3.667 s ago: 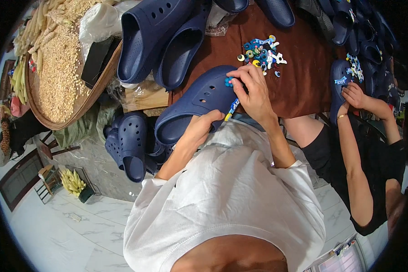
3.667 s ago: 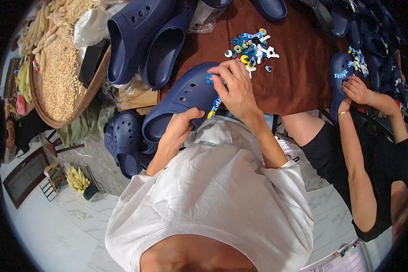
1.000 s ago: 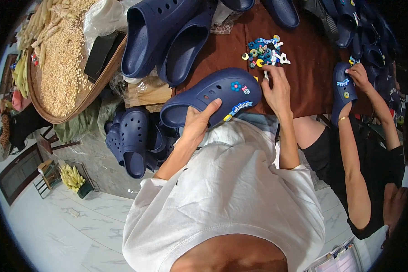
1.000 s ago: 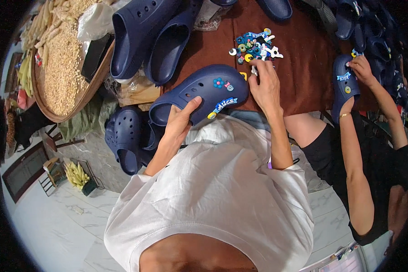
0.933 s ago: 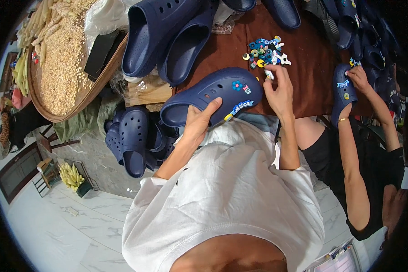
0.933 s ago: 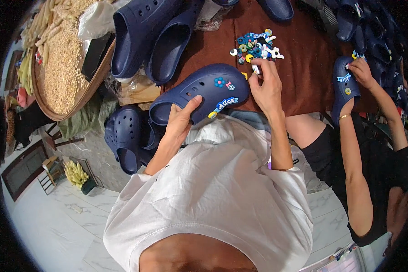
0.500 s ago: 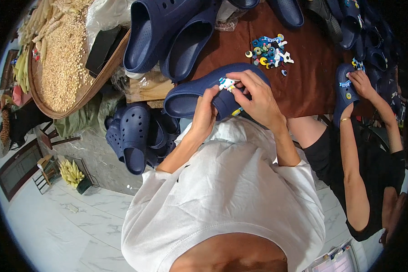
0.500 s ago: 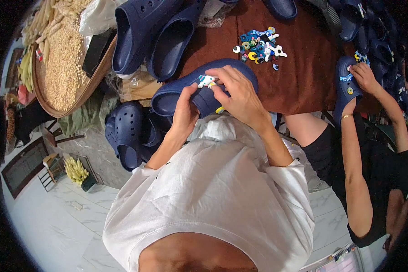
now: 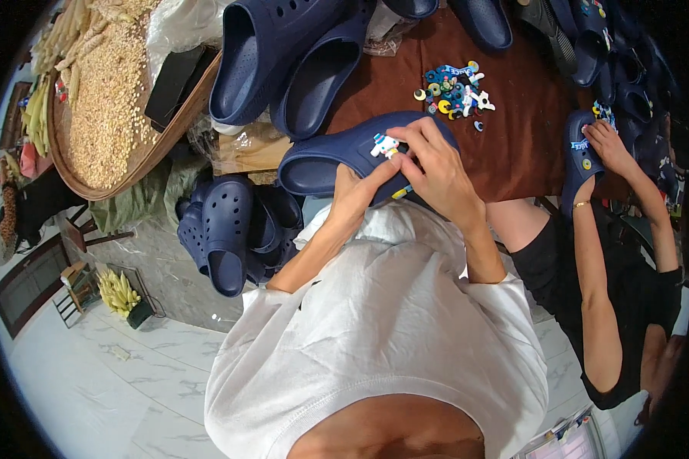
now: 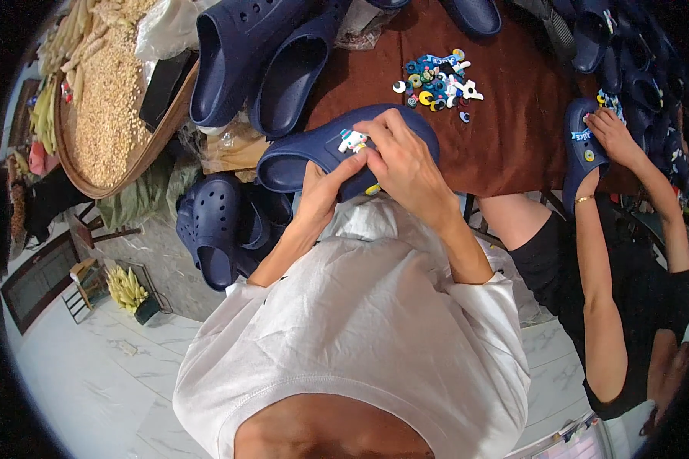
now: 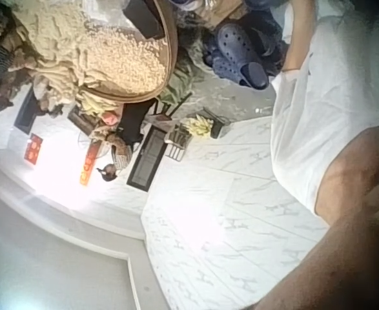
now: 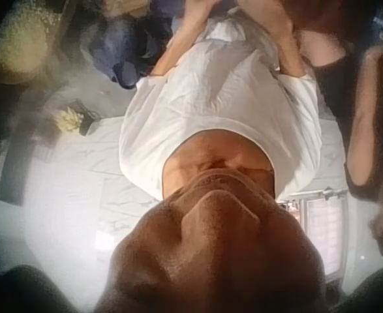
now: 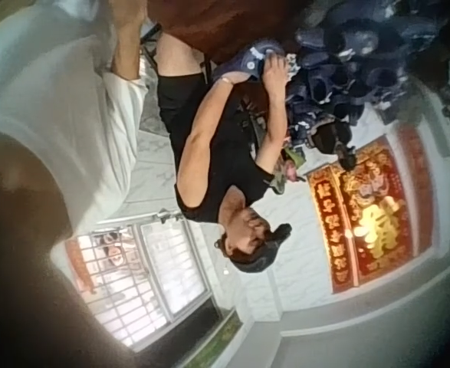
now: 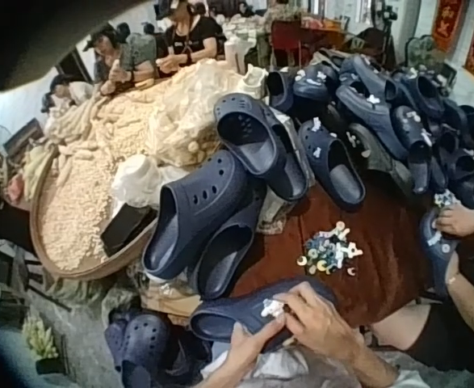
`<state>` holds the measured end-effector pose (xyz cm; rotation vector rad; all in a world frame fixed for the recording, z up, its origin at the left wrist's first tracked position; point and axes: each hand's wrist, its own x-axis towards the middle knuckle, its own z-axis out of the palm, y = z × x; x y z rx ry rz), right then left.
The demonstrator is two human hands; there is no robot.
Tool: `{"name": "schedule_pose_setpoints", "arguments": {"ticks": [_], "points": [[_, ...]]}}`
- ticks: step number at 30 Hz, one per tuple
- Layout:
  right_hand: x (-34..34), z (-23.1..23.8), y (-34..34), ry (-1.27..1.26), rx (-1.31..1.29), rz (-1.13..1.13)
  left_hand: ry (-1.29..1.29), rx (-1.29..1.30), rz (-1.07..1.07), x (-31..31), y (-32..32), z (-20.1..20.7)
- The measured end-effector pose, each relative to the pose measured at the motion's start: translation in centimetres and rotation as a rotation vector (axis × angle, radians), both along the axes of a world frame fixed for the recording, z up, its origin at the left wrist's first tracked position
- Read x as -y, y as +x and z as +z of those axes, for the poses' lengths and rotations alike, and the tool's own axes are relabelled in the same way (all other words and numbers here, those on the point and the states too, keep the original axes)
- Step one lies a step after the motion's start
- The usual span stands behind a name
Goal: The recorder is attaching decorative charms (Jibbitz) to blue clog-style shoes.
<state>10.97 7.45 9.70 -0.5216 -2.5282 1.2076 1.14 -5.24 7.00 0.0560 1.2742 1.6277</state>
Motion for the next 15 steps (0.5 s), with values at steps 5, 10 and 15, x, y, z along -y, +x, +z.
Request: {"name": "schedule_pose_setpoints", "arguments": {"ticks": [5, 10, 15], "points": [[0.1, -0.5, 0.2, -0.027, -0.015, -0.062, -0.012, 0.011, -0.020, 0.3, 0.1, -0.3], [-0.2, 0.5, 0.1, -0.200, 0.041, -0.104, 0.008, 0.007, -0.045, 0.5, -0.1, -0.6], [-1.0, 0.2, 0.4, -0.288, 0.011, -0.114, 0.051, -0.023, -0.098, 1.1, -0.2, -0.8]]}}
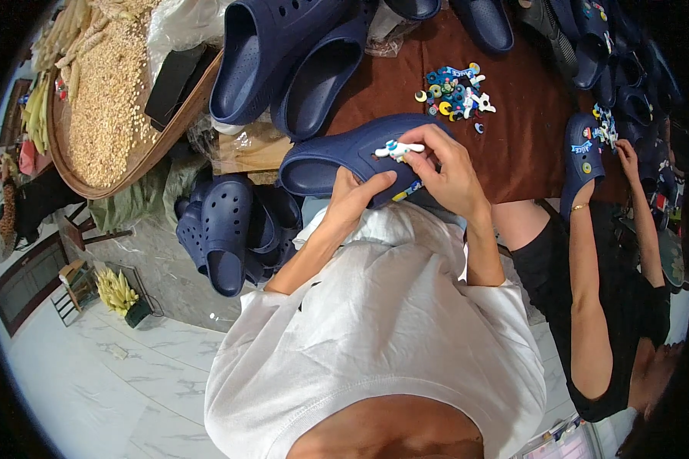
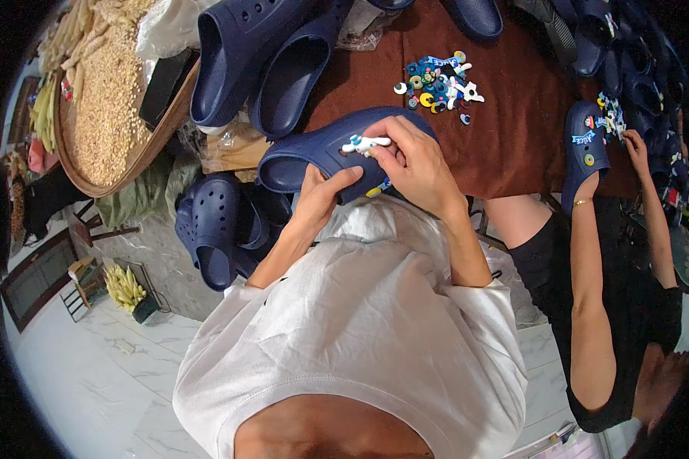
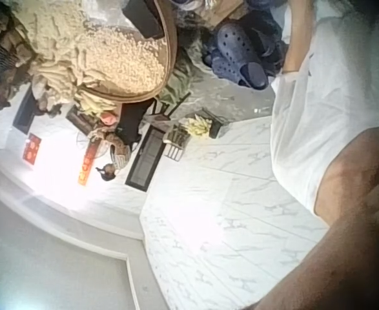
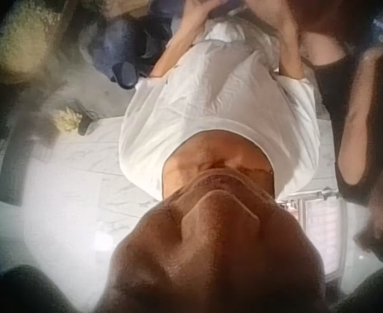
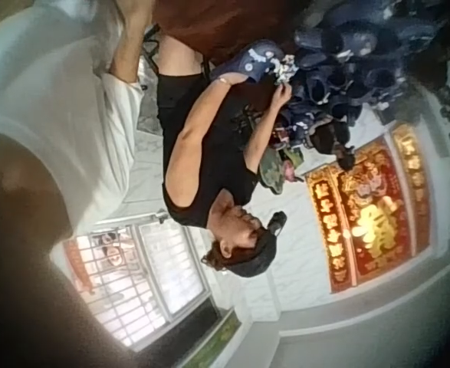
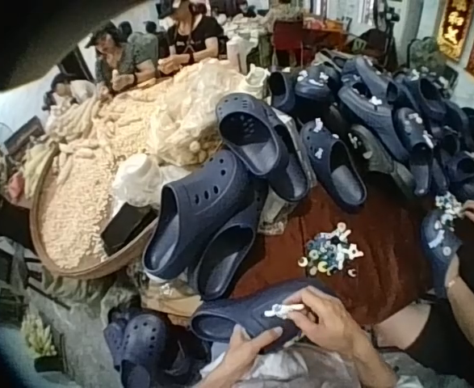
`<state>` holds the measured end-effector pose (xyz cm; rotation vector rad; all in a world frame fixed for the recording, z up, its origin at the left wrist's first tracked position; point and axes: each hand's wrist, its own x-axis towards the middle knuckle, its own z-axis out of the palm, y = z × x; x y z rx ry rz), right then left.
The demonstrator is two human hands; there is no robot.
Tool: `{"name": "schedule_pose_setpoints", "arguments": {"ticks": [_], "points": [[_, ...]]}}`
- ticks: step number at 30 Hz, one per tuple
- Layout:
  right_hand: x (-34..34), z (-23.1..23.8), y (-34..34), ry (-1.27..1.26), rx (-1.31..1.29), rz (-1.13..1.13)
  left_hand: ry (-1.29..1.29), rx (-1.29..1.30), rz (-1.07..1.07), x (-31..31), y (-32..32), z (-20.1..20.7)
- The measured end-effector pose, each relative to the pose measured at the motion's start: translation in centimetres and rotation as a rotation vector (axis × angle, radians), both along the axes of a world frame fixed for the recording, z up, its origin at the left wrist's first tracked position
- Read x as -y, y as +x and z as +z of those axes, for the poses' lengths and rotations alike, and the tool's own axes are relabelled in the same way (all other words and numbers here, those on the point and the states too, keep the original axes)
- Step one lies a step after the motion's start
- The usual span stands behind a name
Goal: The recorder is attaching decorative charms (Jibbitz) to blue clog-style shoes.
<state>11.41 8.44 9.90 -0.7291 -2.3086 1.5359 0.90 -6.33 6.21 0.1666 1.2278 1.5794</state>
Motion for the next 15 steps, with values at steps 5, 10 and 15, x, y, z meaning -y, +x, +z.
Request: {"name": "schedule_pose_setpoints", "arguments": {"ticks": [5, 10, 15], "points": [[0.0, -0.3, -0.4, 0.085, 0.024, 0.059, -0.035, 0.114, 0.063, -0.2, 0.0, 0.1], [0.1, -0.1, -0.6, 0.131, 0.032, 0.029, -0.075, 0.115, 0.089, -0.3, 0.4, 0.4], [-0.4, -0.7, 0.0, -0.023, 0.039, 0.006, -0.021, 0.063, 0.076, 0.2, 0.8, -0.5]]}}
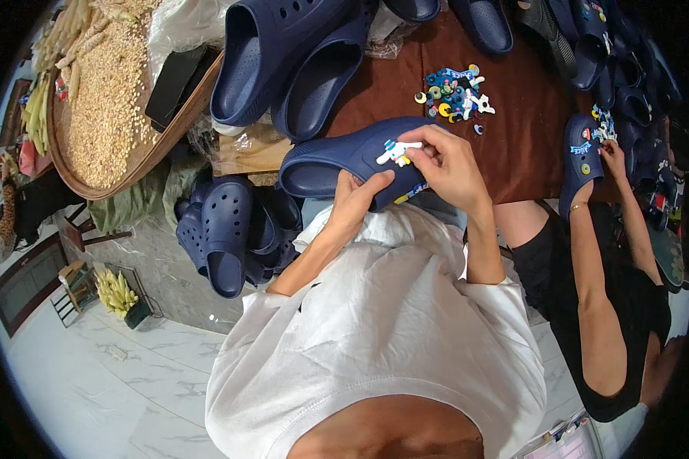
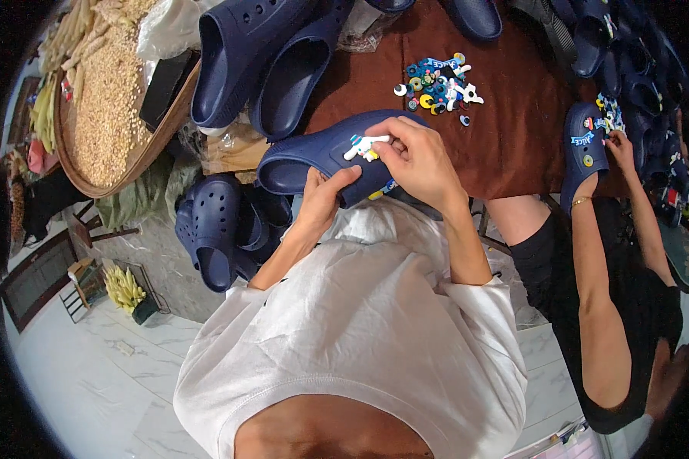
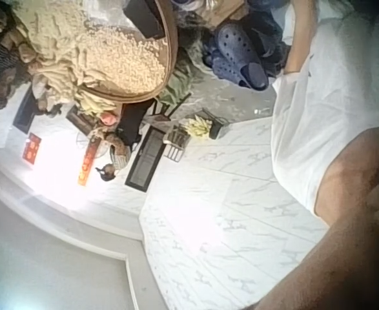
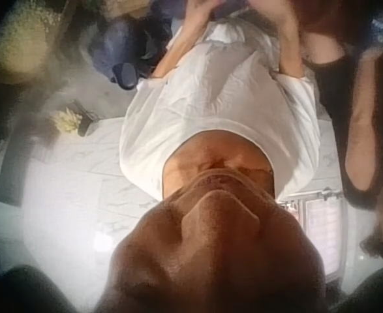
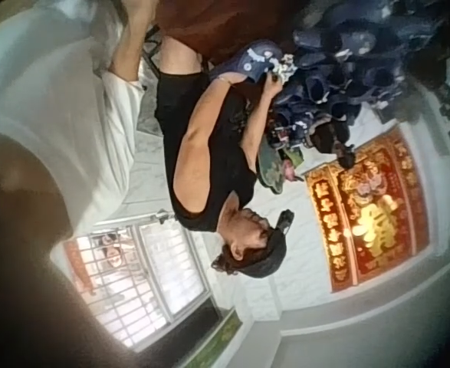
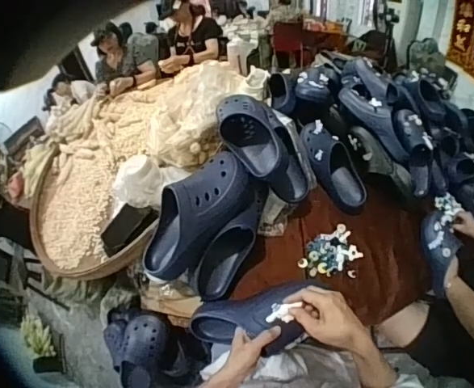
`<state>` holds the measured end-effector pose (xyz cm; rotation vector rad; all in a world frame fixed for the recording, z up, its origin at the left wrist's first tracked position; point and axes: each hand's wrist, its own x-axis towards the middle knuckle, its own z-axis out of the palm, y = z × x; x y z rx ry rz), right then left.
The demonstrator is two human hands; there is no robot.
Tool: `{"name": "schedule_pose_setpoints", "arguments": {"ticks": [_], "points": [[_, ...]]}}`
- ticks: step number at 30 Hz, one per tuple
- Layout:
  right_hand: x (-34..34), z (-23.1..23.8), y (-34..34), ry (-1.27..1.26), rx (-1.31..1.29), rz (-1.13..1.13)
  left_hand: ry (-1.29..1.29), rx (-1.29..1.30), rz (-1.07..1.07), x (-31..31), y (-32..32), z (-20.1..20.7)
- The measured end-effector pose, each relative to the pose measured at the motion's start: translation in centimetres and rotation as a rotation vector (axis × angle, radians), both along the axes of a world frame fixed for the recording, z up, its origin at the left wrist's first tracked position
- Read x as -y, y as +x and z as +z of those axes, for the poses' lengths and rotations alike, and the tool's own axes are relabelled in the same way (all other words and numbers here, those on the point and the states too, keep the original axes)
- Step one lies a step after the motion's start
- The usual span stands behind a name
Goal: The recorder is attaching decorative charms (Jibbitz) to blue clog-style shoes.
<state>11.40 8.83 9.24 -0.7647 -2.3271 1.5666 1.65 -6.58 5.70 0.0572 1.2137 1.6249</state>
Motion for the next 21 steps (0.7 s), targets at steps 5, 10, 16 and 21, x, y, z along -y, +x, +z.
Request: {"name": "schedule_pose_setpoints", "arguments": {"ticks": [5, 10, 16, 21], "points": [[-0.7, -0.7, 0.5, -0.246, -0.011, -0.080, 0.013, 0.056, -0.019, -0.1, -0.4, 0.2], [-0.7, 0.5, -0.3, 0.024, 0.044, 0.068, -0.001, 0.104, 0.017, -0.3, -0.7, 0.1], [0.3, 1.0, -0.5, 0.143, 0.058, 0.015, -0.091, -0.087, 0.065, -1.6, 0.2, -0.1], [0.2, 0.3, 0.1, 0.242, -0.021, 0.059, -0.081, -0.095, 0.083, -1.4, 0.5, 0.2]]}}
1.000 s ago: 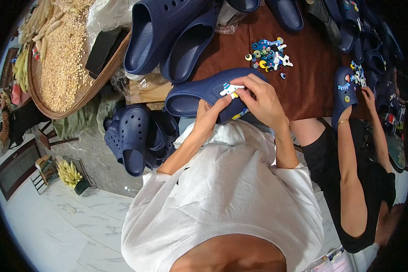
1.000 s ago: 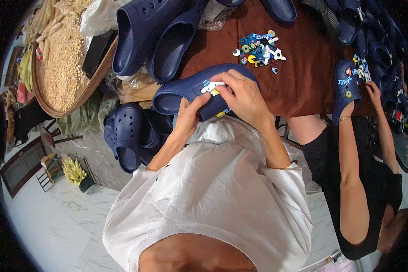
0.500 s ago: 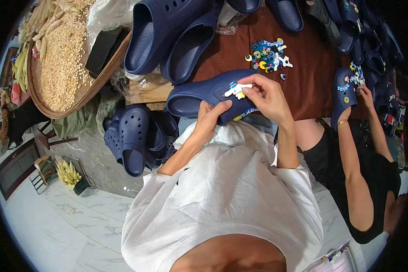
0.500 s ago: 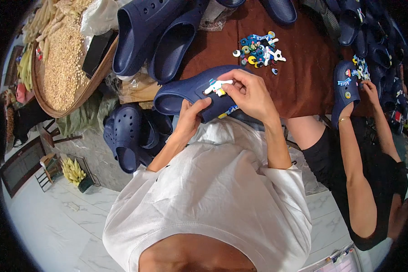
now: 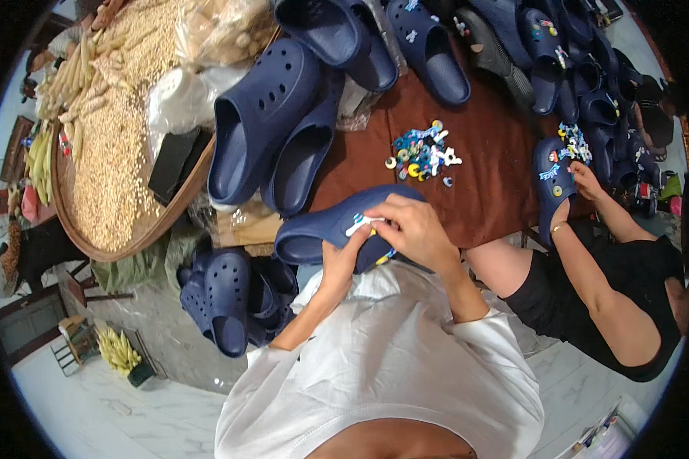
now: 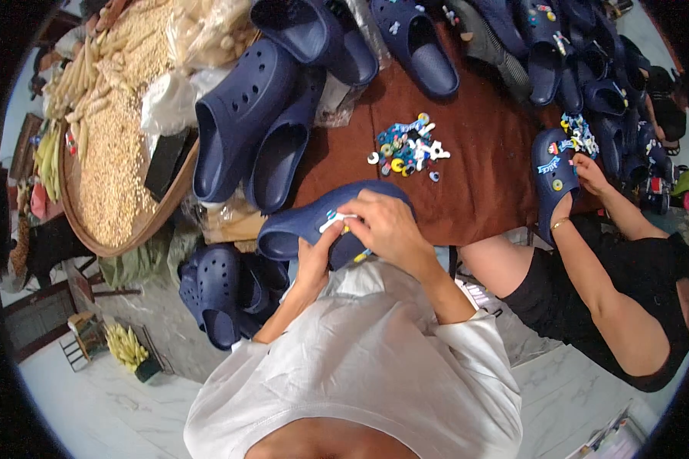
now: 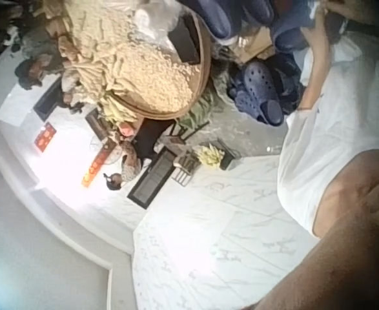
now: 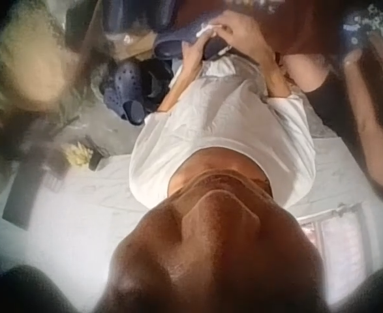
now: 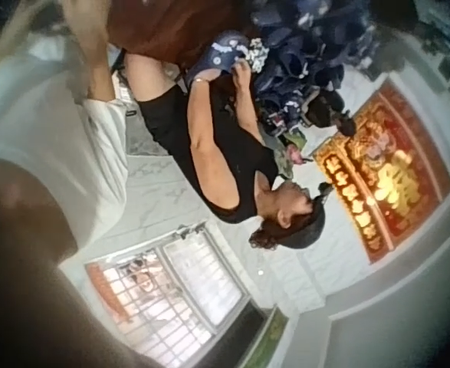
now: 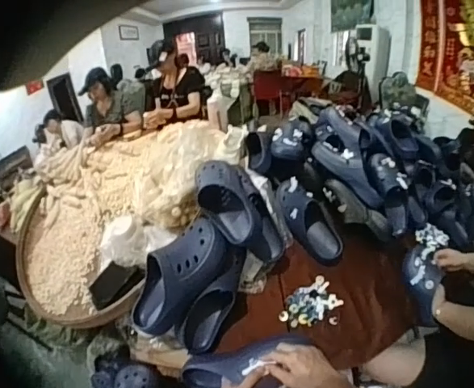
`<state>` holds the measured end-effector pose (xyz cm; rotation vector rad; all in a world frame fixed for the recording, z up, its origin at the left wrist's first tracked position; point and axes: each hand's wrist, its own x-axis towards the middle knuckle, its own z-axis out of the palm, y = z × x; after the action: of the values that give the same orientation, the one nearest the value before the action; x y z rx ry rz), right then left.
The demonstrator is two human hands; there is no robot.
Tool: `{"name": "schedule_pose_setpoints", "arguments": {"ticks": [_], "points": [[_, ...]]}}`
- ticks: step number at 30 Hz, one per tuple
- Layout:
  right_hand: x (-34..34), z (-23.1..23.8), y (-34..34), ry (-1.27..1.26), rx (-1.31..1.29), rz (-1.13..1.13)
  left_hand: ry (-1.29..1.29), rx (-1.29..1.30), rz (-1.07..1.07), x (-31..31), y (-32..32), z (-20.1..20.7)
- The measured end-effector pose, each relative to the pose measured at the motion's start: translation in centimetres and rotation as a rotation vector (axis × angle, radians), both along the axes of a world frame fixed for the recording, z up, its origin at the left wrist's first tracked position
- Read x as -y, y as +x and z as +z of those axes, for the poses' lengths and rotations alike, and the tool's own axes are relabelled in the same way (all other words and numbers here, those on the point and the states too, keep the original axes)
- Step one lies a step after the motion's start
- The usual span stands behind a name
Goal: The recorder is attaching decorative charms (Jibbitz) to blue clog-style shoes.
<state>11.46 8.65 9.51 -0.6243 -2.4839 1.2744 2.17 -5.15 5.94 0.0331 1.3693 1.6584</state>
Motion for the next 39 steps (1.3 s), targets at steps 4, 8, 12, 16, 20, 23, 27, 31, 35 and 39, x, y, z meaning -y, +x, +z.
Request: {"name": "schedule_pose_setpoints", "arguments": {"ticks": [4, 8, 12, 16, 20, 23, 27, 31, 35, 39], "points": [[0.3, 0.4, 0.0, 0.101, -0.028, 0.032, -0.038, 0.027, 0.043, 0.0, 0.2, 0.1], [0.2, 0.5, -0.3, 0.184, 0.047, 0.074, -0.073, 0.052, 0.047, -0.3, 0.2, -0.5], [0.1, -0.1, -0.8, 0.261, 0.033, 0.094, -0.094, 0.058, 0.051, -0.6, -0.3, -1.0], [-0.6, 0.0, -1.0, 0.137, -0.015, 0.070, -0.055, 0.078, -0.021, -0.3, -0.5, -1.6], [-0.4, -0.4, -0.8, 0.162, -0.011, 0.126, -0.050, 0.134, -0.002, -0.4, -0.8, -1.5], [0.2, -0.9, -0.3, 0.180, -0.096, 0.045, -0.073, 0.247, 0.021, -0.6, -1.0, -2.4], [0.4, 0.0, 0.3, 0.000, -0.237, -0.086, -0.080, 0.206, 0.095, -0.7, -0.8, -1.6], [-1.2, 1.0, 1.7, -0.005, -0.325, -0.317, 0.010, 0.404, 0.194, -1.3, -1.8, 0.9], [-3.2, -0.6, 3.1, -0.017, -0.264, -0.458, 0.208, 0.591, 0.223, -1.6, -3.2, 2.4], [-5.4, -3.0, 2.6, 0.066, -0.263, -0.480, 0.243, 0.653, 0.202, -0.2, -4.1, -1.0]]}}
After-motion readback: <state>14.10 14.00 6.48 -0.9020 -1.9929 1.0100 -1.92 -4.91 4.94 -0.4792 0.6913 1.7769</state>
